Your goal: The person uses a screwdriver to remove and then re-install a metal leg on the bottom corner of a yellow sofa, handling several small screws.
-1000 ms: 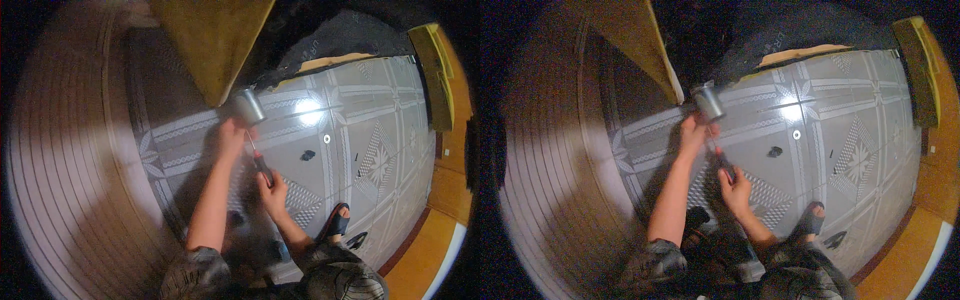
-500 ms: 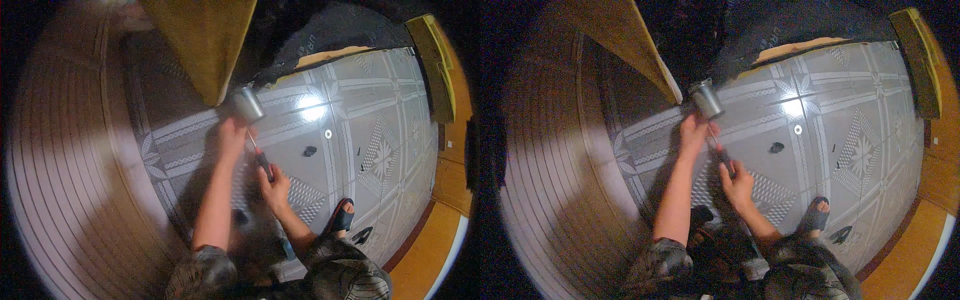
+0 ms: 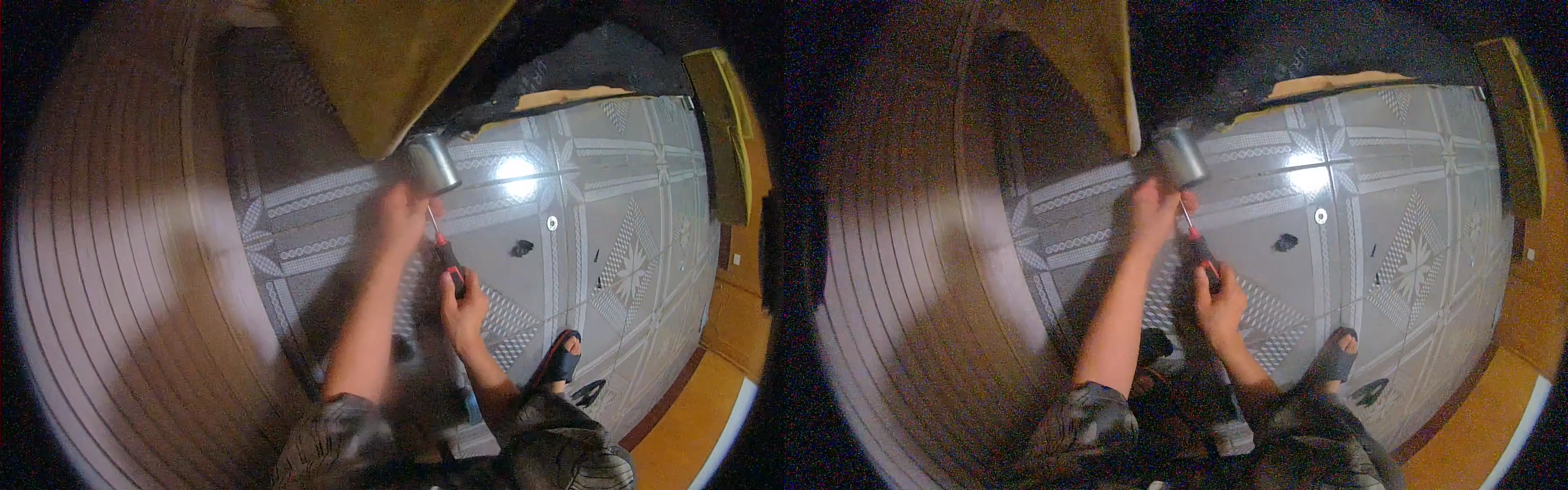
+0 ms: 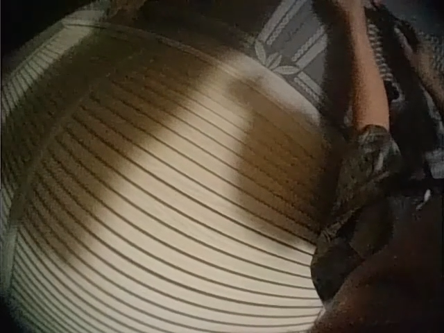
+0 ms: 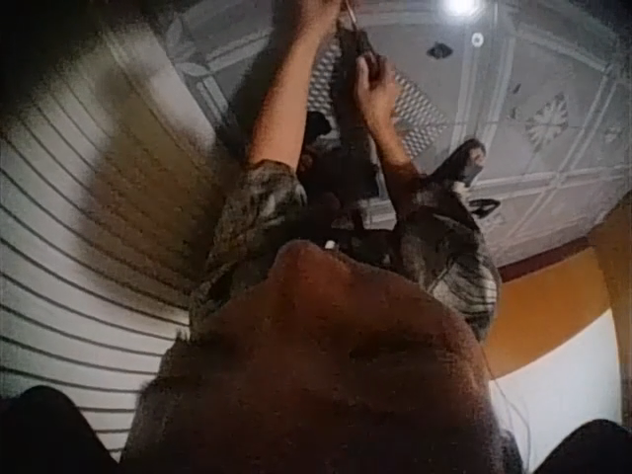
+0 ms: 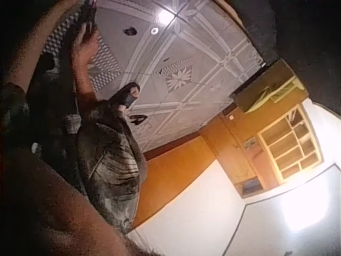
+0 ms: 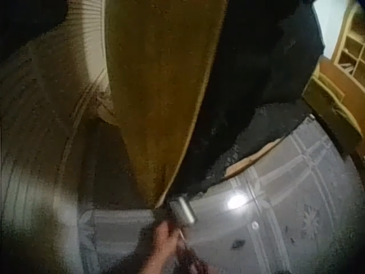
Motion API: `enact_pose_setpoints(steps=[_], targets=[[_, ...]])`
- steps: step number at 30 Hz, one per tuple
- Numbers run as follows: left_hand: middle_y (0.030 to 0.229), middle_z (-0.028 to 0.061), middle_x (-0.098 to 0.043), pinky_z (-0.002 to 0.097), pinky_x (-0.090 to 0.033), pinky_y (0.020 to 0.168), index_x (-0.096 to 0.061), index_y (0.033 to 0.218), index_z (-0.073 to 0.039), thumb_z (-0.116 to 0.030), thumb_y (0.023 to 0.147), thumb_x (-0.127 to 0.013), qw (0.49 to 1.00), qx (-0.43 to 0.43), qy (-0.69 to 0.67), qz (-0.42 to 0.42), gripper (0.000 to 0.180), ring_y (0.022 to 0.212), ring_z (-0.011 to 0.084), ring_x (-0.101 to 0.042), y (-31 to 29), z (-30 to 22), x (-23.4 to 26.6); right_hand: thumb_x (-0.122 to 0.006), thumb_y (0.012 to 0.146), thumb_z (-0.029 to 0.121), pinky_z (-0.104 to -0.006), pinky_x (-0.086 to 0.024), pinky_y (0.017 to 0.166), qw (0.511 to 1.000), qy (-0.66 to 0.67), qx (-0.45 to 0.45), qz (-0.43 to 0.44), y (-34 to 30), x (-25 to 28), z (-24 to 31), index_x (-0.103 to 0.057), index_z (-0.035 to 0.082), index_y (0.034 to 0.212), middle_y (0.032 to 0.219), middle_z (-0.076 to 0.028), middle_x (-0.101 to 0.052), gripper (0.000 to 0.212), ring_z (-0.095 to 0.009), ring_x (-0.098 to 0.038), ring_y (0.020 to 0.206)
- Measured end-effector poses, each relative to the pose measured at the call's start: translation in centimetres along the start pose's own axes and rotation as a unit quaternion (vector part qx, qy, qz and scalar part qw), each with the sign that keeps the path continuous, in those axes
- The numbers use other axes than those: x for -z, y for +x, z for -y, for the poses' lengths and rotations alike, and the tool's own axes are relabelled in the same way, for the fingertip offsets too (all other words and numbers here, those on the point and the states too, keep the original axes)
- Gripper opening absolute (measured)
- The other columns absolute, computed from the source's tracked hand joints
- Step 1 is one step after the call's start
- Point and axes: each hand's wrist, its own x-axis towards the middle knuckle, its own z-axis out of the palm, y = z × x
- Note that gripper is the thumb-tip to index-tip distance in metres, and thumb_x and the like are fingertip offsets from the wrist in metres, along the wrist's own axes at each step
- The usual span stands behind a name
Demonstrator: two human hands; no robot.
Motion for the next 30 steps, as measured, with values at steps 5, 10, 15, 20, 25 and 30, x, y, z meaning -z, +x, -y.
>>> enact_pose_setpoints(steps=[5,10,15,20,25,30], targets=[[0.077,0.0095,-0.059,0.0305,-0.050,0.065,-0.050,0.091,0.000,-0.001,0.082,-0.044,0.999,-0.007,0.030,0.031,0.011,0.065,0.0179,-0.059,-0.1,-0.3,0.5,-0.039,0.082,0.054,-0.0223,-0.019,0.036,0.443,0.669,-0.434,0.410,1.0,1.5,-0.8,-0.052,0.007,0.088,0.049,0.002,-0.033,0.049,-0.009,-0.024,0.035],[0.077,0.0093,-0.059,0.0304,-0.050,0.064,-0.050,0.090,0.001,-0.002,0.081,-0.047,0.999,-0.010,-0.031,0.015,0.010,0.065,0.0175,-0.059,-0.3,-0.5,-0.5,-0.043,0.085,0.044,-0.0205,-0.023,0.036,0.416,0.686,-0.432,0.412,1.3,1.8,-0.5,-0.053,0.007,0.087,0.053,0.001,-0.040,0.038,-0.008,-0.028,0.036],[0.076,0.0090,-0.060,0.0289,-0.049,0.060,-0.052,0.088,0.000,-0.004,0.081,-0.049,1.000,-0.012,-0.018,-0.021,0.009,0.066,0.0168,-0.059,-0.7,-0.9,-0.3,-0.054,0.082,0.031,-0.0257,-0.038,0.044,0.967,0.203,-0.091,0.123,0.5,0.5,1.2,-0.054,0.002,0.089,0.060,-0.004,-0.053,0.030,-0.015,-0.046,0.045],[0.074,0.0080,-0.061,0.0286,-0.049,0.061,-0.054,0.088,0.001,-0.005,0.082,-0.047,1.000,-0.005,-0.014,-0.009,0.011,0.068,0.0158,-0.060,-1.0,-1.8,-0.3,-0.046,0.084,0.041,-0.0261,-0.033,0.038,0.756,0.493,-0.317,0.290,1.4,0.9,0.0,-0.054,0.006,0.086,0.053,-0.003,-0.048,0.037,-0.014,-0.038,0.035],[0.075,0.0084,-0.062,0.0279,-0.048,0.063,-0.054,0.088,0.002,-0.005,0.082,-0.046,0.997,-0.060,0.050,0.008,0.012,0.068,0.0150,-0.060,-1.2,-1.7,0.2,-0.037,0.084,0.052,-0.0226,-0.022,0.034,0.441,0.680,-0.400,0.427,2.0,0.8,-0.7,-0.054,0.007,0.091,0.053,-0.001,-0.044,0.049,-0.008,-0.025,0.032],[0.077,0.0082,-0.061,0.0282,-0.048,0.063,-0.054,0.088,0.002,-0.003,0.081,-0.045,0.998,-0.014,0.060,-0.011,0.012,0.067,0.0150,-0.060,-1.1,-1.6,-0.2,-0.057,0.082,0.021,-0.0204,-0.034,0.043,0.982,0.166,0.086,0.003,0.2,-0.5,-0.3,-0.056,0.002,0.088,0.063,-0.005,-0.056,0.020,-0.009,-0.044,0.045]])
